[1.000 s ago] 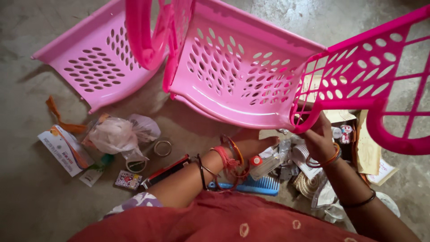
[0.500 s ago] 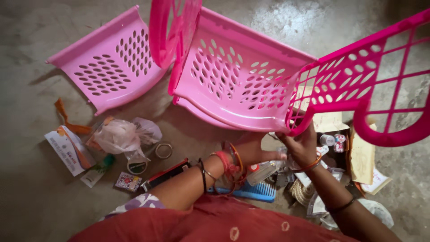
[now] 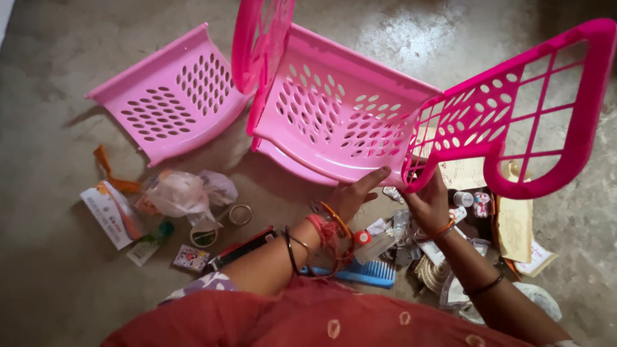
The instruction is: The person assembles a pink plastic basket by hand, snapping together the side panels, base, and handle. They align the perforated panels and press the edges until they lock into place, completing the basket structure.
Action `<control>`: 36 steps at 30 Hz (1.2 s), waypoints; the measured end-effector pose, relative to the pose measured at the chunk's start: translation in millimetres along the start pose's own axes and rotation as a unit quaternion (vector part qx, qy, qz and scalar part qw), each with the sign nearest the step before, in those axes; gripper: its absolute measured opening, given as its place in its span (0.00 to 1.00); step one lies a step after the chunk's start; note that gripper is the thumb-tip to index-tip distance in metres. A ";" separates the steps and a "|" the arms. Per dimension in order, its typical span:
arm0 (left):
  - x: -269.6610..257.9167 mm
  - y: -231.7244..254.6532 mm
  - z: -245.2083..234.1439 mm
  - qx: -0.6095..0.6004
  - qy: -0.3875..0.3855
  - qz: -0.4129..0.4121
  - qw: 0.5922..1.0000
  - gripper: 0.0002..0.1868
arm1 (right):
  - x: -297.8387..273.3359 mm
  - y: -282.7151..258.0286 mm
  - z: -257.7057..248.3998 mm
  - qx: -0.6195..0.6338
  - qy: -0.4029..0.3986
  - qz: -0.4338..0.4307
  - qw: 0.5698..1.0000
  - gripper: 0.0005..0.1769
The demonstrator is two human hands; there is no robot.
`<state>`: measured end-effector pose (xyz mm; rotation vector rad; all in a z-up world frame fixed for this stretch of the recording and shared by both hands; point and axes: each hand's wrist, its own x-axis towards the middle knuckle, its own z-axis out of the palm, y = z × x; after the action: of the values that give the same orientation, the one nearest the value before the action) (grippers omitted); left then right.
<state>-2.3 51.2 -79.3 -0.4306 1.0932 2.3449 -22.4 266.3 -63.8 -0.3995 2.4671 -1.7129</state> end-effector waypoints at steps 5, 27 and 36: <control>3.7 -5.8 3.7 -0.063 -0.024 -0.011 0.998 0.27 | 2.1 1.5 -5.8 0.032 -0.010 0.024 0.999 0.31; 0.2 -18.8 22.5 0.037 0.022 0.138 0.990 0.22 | -3.6 -5.9 22.2 -0.119 0.082 -0.013 0.989 0.30; -82.8 44.6 1.9 0.541 -0.099 0.414 0.725 0.10 | -3.8 5.3 17.3 -0.208 0.110 -0.031 0.972 0.26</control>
<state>39.8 2.3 -10.9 0.8932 2.5899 1.7162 -15.4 253.5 -75.2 -0.3397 3.0105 -1.3100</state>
